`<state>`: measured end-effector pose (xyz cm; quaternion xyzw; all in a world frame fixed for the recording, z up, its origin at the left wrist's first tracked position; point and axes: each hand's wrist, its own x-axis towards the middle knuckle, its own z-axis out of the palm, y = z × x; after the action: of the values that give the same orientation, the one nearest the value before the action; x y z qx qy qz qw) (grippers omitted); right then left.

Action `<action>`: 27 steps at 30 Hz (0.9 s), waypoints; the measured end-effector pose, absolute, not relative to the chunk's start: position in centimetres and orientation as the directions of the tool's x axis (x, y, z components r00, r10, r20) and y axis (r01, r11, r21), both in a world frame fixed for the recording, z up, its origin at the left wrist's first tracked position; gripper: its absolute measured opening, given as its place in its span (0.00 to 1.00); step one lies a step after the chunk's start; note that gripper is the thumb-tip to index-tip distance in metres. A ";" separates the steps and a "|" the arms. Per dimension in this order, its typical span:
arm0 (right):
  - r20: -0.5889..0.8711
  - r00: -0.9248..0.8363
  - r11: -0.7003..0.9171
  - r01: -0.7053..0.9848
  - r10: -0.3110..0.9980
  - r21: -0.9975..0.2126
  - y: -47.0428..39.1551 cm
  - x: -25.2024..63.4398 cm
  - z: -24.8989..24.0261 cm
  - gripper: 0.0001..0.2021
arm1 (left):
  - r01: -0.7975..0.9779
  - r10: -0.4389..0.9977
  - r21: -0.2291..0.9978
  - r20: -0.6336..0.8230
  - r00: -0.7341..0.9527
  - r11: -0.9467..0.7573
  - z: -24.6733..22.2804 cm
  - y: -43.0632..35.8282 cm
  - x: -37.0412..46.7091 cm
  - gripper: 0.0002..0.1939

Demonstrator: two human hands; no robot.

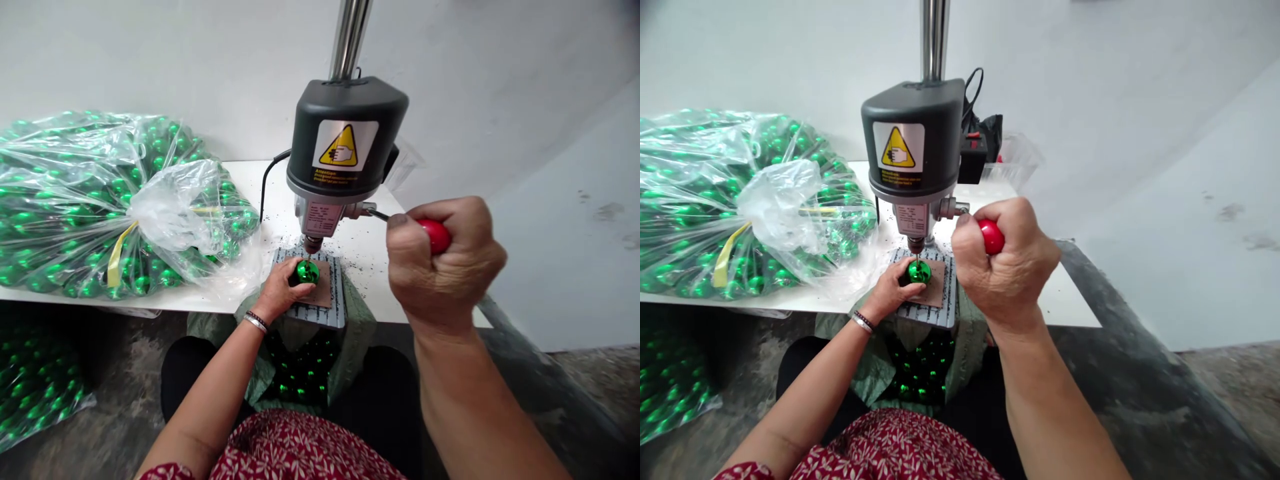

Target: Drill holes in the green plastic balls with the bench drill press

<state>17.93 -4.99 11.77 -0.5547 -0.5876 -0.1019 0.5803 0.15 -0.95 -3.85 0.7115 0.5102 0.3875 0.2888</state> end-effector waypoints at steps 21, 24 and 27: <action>0.894 0.260 0.477 0.773 0.365 -0.419 -5.5 17.3 6.8 0.05 | 0.487 0.942 0.807 0.276 0.191 -0.335 -4.1 -0.8 0.3 0.28; 0.898 0.262 0.516 0.747 0.352 -0.420 -5.4 17.2 6.9 0.06 | 0.497 0.943 0.802 0.270 0.195 -0.332 -3.9 -0.8 0.4 0.27; 0.881 0.321 0.519 0.717 0.348 -0.466 -4.3 17.2 9.7 0.08 | 0.509 0.950 0.802 0.251 0.187 -0.312 -3.5 -1.1 0.5 0.26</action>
<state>17.21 -4.31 9.75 -0.4705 -0.5658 -0.1391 0.6627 0.46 -1.05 -3.52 0.7143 0.5105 0.3819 0.2888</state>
